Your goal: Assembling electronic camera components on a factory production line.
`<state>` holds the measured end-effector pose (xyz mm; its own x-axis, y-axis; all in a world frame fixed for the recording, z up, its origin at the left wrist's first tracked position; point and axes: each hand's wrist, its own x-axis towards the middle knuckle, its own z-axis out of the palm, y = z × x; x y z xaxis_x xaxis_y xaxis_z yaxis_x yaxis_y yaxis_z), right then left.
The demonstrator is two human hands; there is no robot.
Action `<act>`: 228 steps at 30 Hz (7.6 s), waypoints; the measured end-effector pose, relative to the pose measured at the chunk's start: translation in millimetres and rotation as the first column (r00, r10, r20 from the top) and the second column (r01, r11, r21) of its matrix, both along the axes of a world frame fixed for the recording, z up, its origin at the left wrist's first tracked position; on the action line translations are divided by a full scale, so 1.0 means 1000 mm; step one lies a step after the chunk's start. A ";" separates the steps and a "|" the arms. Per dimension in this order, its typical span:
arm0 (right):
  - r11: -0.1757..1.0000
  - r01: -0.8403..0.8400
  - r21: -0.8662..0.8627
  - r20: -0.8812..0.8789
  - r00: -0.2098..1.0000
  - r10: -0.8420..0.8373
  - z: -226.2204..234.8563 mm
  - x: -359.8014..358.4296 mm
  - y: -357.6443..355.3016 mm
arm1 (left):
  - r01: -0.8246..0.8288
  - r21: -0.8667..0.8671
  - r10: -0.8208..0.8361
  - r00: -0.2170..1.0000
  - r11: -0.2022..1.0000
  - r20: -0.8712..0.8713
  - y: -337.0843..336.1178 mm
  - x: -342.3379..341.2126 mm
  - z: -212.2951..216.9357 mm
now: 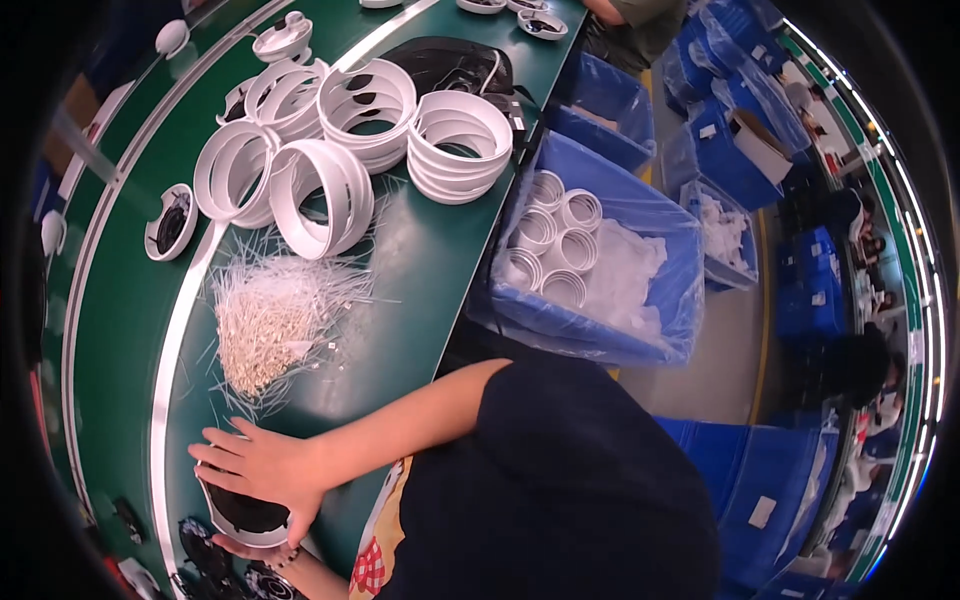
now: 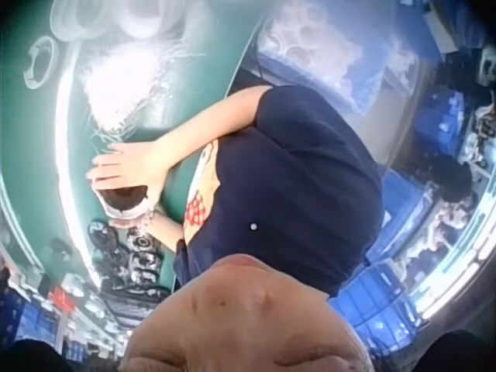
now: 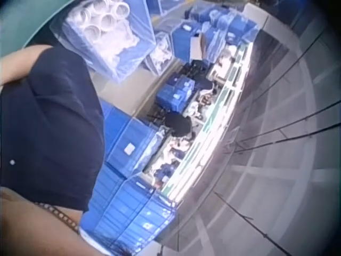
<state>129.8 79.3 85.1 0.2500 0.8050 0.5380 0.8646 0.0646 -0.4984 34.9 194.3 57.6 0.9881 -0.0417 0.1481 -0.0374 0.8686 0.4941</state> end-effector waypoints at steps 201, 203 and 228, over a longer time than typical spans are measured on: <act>0.536 0.844 -0.006 0.429 0.487 -0.761 0.083 0.173 -0.133 | 0.389 0.776 0.774 0.603 -0.497 0.193 0.239 0.256 -0.005; 0.517 0.854 -0.054 0.515 0.467 -0.719 0.077 0.192 -0.140 | 0.238 0.830 0.765 0.569 -0.504 0.301 0.222 0.260 -0.006; 0.836 0.031 -0.547 0.074 0.997 0.012 0.037 0.002 -0.017 | -0.827 0.359 0.898 0.428 0.433 -0.096 0.043 0.007 -0.011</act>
<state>131.9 62.2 122.5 0.2375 0.9710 0.0265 0.8979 -0.2091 -0.3873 42.2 237.0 46.8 0.5117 0.8587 0.0275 -0.5545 0.3057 0.7740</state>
